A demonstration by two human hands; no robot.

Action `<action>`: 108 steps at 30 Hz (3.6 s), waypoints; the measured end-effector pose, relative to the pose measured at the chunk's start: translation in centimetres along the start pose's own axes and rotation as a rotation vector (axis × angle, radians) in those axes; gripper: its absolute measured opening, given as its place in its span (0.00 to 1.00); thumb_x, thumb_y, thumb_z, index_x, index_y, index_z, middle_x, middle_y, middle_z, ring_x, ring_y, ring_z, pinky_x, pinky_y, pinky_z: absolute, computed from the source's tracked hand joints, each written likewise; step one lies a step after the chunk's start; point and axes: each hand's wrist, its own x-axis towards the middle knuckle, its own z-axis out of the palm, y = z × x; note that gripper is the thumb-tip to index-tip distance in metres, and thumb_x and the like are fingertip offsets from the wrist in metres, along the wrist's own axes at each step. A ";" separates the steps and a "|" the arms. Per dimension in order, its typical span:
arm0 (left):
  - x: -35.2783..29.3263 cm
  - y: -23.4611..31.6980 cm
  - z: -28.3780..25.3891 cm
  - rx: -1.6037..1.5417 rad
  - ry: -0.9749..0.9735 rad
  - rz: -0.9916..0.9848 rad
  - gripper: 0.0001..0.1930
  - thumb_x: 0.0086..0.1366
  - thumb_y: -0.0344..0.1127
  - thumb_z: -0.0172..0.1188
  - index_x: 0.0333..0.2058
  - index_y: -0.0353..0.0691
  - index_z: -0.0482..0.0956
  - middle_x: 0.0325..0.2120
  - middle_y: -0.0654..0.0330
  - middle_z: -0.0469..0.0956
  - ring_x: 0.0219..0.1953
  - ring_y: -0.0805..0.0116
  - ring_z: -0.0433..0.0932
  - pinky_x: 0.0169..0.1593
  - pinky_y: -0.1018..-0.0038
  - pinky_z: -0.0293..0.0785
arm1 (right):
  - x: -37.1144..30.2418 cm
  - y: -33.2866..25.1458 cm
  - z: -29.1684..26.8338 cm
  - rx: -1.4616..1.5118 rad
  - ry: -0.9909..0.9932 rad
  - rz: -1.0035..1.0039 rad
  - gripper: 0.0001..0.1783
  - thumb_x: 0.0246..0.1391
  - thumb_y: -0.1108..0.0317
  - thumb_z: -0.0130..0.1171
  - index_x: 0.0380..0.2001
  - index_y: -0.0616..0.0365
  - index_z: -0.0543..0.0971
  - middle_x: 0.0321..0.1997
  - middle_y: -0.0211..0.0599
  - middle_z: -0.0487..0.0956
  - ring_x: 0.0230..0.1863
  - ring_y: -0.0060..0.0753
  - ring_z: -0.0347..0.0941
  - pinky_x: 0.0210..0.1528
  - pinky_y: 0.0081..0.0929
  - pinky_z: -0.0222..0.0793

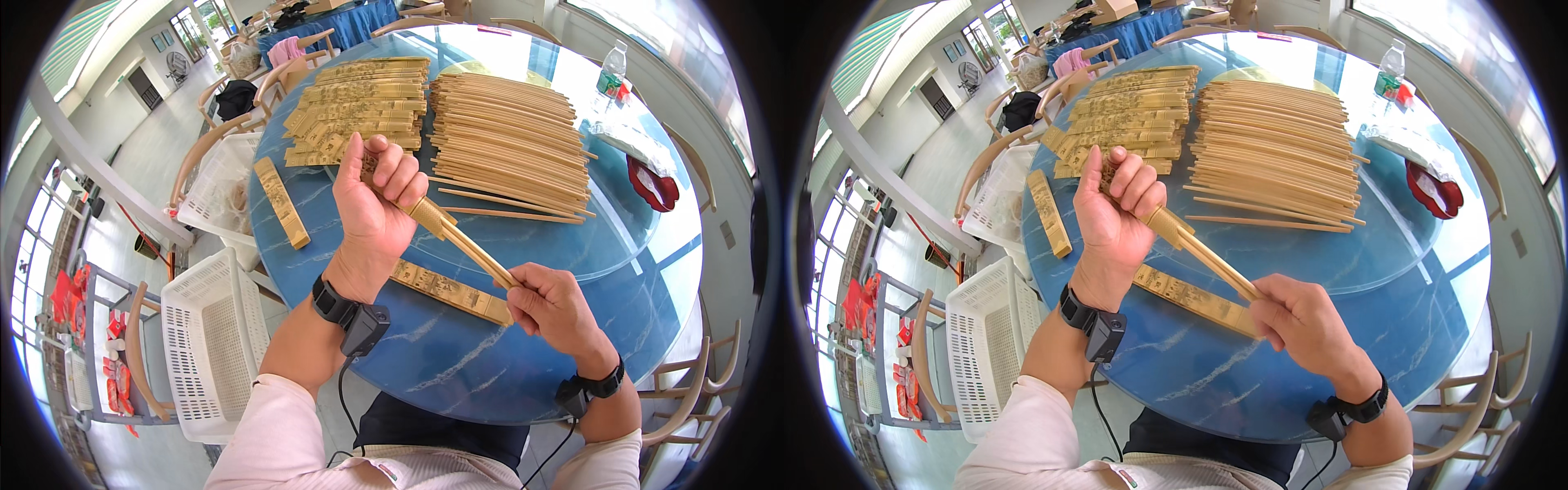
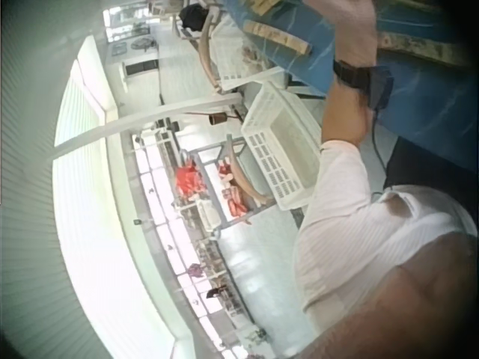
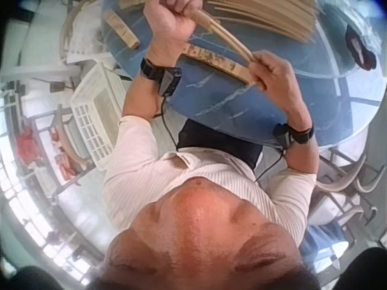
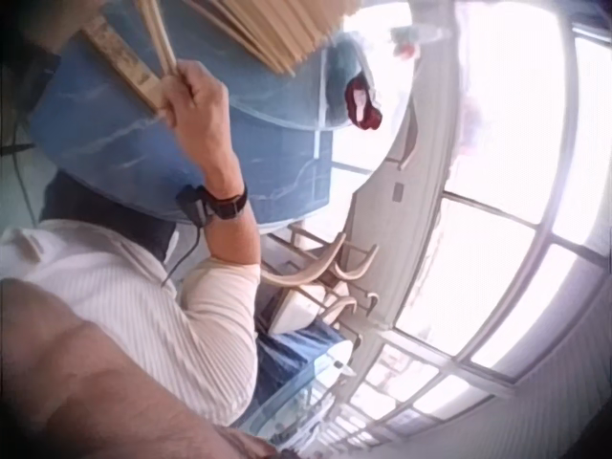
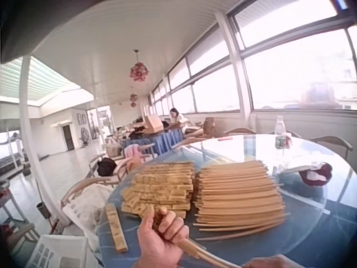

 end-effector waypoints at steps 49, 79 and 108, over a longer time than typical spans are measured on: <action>-4.0 -7.7 2.4 0.487 -0.021 -0.128 0.20 0.84 0.53 0.49 0.44 0.41 0.77 0.28 0.65 0.75 0.30 0.73 0.75 0.37 0.73 0.75 | 0.6 2.2 1.6 0.506 0.138 -0.065 0.15 0.75 0.64 0.57 0.45 0.68 0.83 0.29 0.31 0.82 0.21 0.17 0.73 0.22 0.19 0.67; 6.8 5.8 6.7 0.732 0.047 0.543 0.13 0.67 0.28 0.74 0.45 0.33 0.80 0.38 0.56 0.86 0.37 0.62 0.88 0.39 0.69 0.91 | -0.6 1.5 -1.7 0.148 0.400 -0.243 0.10 0.70 0.69 0.62 0.35 0.65 0.80 0.24 0.32 0.78 0.21 0.20 0.70 0.24 0.25 0.67; 2.9 -2.4 -1.0 2.157 -0.480 0.053 0.13 0.60 0.30 0.74 0.42 0.32 0.89 0.35 0.55 0.86 0.35 0.65 0.82 0.43 0.69 0.79 | -0.1 2.0 -6.9 0.337 0.749 -0.352 0.12 0.67 0.70 0.60 0.30 0.67 0.80 0.21 0.29 0.76 0.17 0.17 0.69 0.19 0.22 0.63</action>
